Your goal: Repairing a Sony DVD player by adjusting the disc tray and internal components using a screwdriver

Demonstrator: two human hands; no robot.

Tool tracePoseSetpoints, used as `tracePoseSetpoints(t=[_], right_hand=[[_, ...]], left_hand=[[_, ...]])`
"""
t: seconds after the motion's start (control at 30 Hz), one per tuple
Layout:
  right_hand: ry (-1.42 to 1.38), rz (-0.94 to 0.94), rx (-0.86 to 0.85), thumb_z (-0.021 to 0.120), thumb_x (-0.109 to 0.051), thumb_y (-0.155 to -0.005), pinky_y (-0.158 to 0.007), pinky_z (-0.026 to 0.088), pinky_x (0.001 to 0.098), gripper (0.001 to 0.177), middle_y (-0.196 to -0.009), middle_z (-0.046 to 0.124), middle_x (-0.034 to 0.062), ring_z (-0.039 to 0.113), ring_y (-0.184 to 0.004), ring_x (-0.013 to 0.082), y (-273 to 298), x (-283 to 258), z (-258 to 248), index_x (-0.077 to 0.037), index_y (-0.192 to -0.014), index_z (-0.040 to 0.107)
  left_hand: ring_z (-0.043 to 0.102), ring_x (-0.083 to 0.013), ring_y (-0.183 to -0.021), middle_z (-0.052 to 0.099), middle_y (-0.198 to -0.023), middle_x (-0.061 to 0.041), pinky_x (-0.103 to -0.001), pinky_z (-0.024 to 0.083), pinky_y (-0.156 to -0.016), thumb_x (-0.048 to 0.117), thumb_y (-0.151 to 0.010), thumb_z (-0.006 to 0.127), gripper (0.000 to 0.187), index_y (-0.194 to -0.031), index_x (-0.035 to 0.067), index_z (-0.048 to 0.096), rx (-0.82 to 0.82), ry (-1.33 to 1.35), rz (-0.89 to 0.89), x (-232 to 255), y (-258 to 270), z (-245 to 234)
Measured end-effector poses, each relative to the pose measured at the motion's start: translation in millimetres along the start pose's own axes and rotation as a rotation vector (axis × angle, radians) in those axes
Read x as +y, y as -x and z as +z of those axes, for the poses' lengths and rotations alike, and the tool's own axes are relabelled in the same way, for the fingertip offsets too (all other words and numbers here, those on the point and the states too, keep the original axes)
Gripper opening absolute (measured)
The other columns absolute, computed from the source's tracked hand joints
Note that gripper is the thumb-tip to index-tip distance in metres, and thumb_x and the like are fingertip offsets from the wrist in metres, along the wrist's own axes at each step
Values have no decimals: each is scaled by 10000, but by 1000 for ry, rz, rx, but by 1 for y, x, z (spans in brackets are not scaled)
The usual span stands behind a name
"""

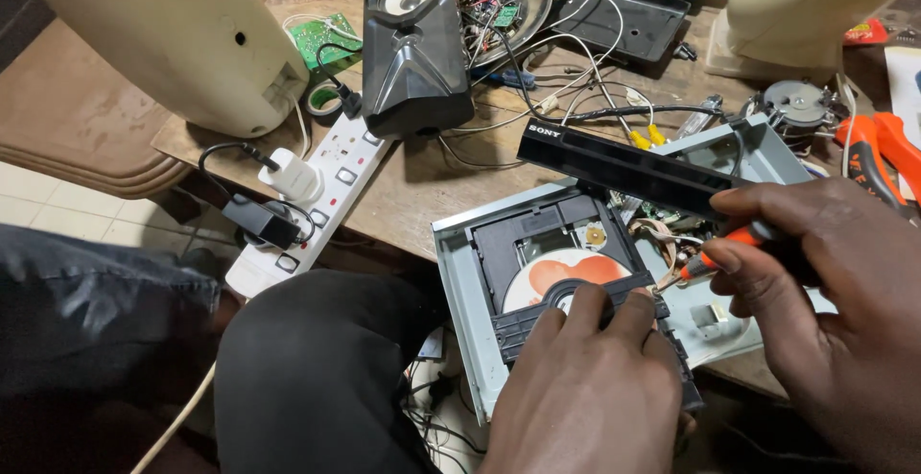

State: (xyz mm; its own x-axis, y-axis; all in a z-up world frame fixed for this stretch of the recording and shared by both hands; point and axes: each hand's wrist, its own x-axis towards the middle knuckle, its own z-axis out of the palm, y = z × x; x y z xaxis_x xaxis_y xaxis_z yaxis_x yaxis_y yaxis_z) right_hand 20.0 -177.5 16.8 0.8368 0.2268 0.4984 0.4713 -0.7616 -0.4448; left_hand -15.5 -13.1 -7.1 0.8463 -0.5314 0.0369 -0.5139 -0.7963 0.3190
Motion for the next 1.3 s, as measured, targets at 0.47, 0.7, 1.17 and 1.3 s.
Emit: tracePoseSetpoints(t=[0.47,0.7,1.17,1.3], right_hand=[[61,-100,21,680,-109,-977,-828,494,384,232,-1045,707,169,673,-884,291,3,-7,4,48,-1147,681],[385,5,-2,717,-327,-1017,-633,516,367,386,-1148,748,-3,727,-802,198,20,-1,20,-122,-1336,647],[55,107,-209,673,-160,-894,-753,537,289,344,-962,811,-69,783,-823,101,7,-12,7,-235,-1229,665],[-33,47,-223,655,-37,-859,-753,541,263,387,-954,806,-57,785,-840,74,6,-6,6,-217,-1202,673]], left_hand=[[473,-446,-1197,643,-1223,-160,-545,435,-829,326,-900,641,391,-1130,40,775,-14,-11,-11,0,-1,2],[494,-468,-1188,649,-1223,-195,-572,459,-769,233,-899,591,402,-1159,-27,754,53,11,-12,1,2,6],[408,-392,-1296,576,-1345,-125,-548,449,-849,391,-859,716,422,-1148,92,792,-246,100,-53,-5,-4,-18],[412,-382,-1310,599,-1327,-113,-534,454,-852,406,-830,758,426,-1118,96,802,-224,97,-65,-6,-3,-17]])
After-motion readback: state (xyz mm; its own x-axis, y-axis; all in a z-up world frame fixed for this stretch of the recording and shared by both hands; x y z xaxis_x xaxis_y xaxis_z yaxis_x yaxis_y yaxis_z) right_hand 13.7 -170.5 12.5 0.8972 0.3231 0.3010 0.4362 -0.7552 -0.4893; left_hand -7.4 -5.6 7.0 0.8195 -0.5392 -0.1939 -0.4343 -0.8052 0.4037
